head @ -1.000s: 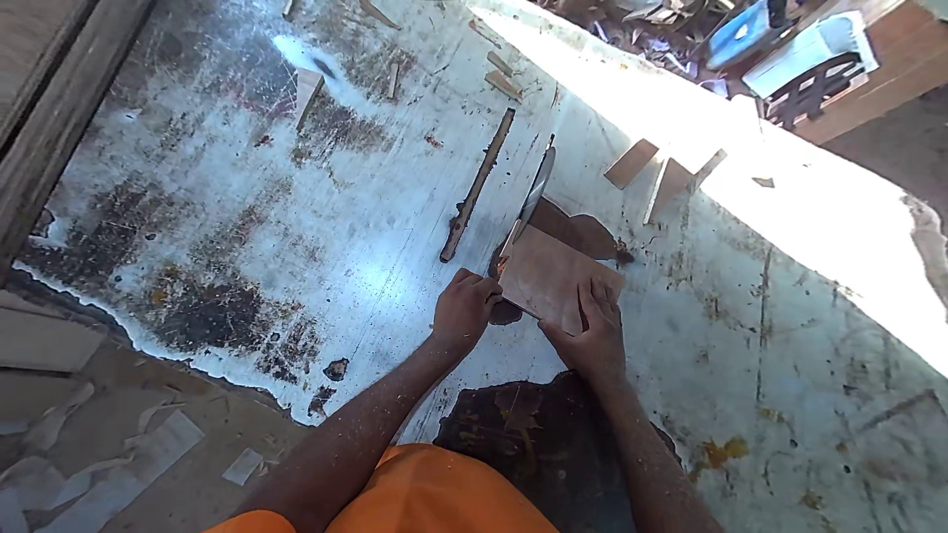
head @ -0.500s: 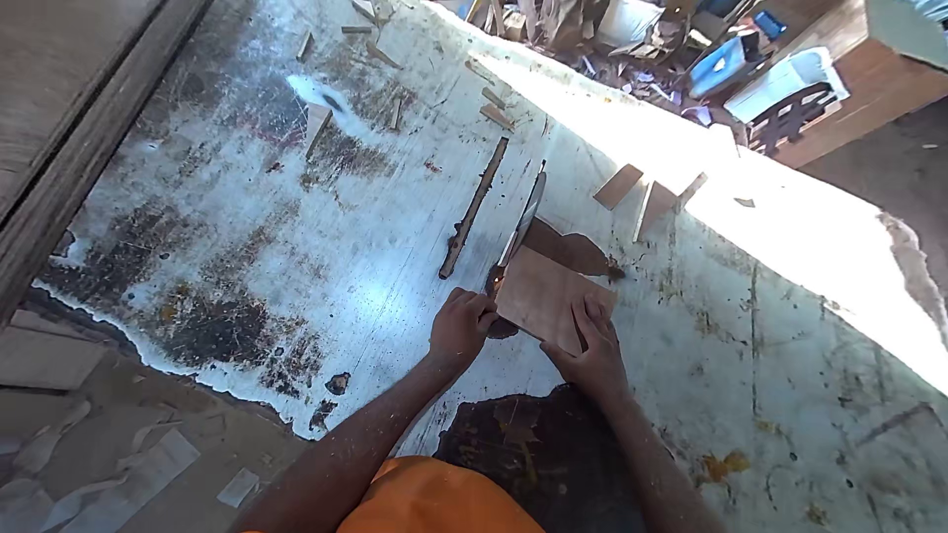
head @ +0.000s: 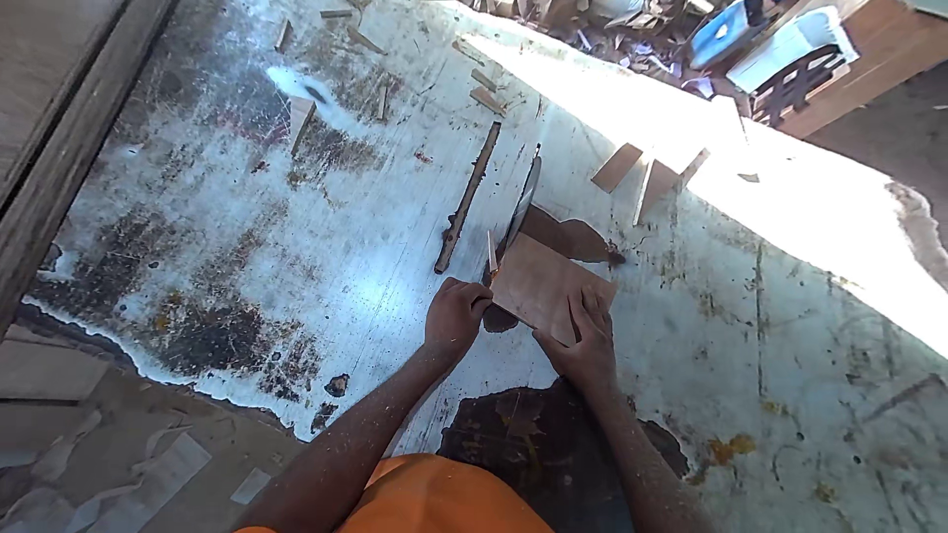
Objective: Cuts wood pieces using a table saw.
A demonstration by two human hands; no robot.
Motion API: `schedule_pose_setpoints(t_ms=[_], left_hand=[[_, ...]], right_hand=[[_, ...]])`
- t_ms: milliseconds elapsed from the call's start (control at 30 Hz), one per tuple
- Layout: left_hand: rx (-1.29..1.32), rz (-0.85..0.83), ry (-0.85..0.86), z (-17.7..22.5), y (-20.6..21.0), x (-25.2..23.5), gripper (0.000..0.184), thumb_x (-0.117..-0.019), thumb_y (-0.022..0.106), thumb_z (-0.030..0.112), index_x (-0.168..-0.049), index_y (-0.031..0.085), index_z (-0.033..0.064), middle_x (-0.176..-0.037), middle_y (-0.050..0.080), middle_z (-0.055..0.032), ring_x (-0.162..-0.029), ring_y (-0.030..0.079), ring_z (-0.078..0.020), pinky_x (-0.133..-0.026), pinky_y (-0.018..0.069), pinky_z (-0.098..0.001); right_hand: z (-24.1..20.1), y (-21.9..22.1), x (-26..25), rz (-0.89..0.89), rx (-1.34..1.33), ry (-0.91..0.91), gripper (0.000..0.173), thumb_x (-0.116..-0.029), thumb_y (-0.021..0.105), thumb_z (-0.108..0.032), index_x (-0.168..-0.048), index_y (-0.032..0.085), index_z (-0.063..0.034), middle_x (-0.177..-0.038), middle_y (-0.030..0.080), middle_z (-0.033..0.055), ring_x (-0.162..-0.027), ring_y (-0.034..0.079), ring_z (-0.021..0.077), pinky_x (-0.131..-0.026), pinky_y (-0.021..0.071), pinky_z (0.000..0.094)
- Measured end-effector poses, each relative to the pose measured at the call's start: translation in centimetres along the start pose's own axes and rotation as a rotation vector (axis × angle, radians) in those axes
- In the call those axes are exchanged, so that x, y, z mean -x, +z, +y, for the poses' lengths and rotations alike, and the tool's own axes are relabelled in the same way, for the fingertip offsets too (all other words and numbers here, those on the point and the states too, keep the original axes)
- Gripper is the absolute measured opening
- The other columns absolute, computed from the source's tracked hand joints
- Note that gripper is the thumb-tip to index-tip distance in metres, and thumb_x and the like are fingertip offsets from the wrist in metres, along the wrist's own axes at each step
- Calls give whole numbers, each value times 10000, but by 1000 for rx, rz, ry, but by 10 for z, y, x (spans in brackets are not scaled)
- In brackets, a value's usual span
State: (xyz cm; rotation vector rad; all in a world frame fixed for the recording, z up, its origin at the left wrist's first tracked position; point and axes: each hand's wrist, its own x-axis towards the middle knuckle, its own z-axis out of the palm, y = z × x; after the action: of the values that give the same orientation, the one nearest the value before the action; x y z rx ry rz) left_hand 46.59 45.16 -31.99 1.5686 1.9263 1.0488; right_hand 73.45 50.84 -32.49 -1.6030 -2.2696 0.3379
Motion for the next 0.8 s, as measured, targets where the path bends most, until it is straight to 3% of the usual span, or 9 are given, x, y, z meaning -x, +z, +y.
schedule_pose_setpoints(t_ms=[300, 533, 800], left_hand=[[9, 4, -30, -3, -4, -12, 91, -950, 729, 257, -1018, 786, 236, -985, 745, 65, -1010, 666, -111, -911, 557, -347], [16, -46, -14, -7, -11, -6, 71, -937, 736, 279, -986, 787, 270, -942, 724, 84, -951, 661, -81, -851, 570, -329], [21, -29, -37, -7, -12, -20, 82, -953, 715, 250, -996, 784, 256, -945, 734, 81, -955, 664, -93, -874, 558, -341]], right_hand=[[-16, 5, 4, 6, 6, 88, 1032, -770, 637, -791, -1576, 430, -181, -1698, 266, 10, -1591, 142, 235, -1284, 140, 536], [-8, -1, 10, -21, -23, 26, 990, -785, 651, -754, -1564, 452, -177, -1700, 260, 5, -1587, 162, 224, -1284, 165, 535], [-25, 7, 8, 30, -27, 102, 999, -783, 661, -751, -1571, 440, -177, -1697, 267, 10, -1584, 167, 241, -1275, 164, 536]])
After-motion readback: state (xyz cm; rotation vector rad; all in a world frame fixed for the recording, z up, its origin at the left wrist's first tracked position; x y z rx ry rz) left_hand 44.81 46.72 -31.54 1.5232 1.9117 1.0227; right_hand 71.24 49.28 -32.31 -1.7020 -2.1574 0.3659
